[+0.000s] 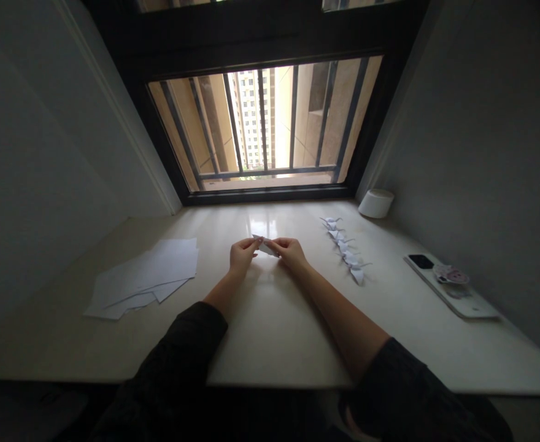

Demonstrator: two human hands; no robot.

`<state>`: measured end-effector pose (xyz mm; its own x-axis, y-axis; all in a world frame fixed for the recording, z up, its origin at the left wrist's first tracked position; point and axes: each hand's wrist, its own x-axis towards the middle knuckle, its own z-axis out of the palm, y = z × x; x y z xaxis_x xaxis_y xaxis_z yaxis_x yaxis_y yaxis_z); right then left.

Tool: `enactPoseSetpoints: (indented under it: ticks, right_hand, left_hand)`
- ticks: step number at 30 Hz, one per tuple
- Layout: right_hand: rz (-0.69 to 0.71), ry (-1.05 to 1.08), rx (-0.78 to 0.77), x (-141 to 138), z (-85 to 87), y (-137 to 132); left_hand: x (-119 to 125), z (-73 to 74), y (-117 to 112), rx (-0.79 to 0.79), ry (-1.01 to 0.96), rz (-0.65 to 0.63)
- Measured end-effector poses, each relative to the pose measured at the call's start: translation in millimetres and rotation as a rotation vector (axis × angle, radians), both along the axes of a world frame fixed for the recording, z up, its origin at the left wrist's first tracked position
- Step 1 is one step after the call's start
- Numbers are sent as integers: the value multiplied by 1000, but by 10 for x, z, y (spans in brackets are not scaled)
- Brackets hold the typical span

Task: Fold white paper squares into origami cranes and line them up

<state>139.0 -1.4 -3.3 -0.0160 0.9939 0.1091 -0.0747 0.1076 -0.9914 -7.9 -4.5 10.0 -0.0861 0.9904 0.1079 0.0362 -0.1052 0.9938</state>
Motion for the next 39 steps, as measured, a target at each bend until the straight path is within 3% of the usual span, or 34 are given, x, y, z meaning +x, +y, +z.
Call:
enactPoseSetpoints:
  ticks: [16, 29, 39]
  right_hand:
    - [133, -85, 26, -22, 146, -130]
    - [166, -29, 7, -20, 104, -106]
    - [197, 18, -19, -42, 94, -106]
  left_hand:
    - [0, 96, -25, -137, -210, -12]
    - [22, 83, -37, -102, -306, 58]
    - [81, 58, -44, -20, -335, 182]
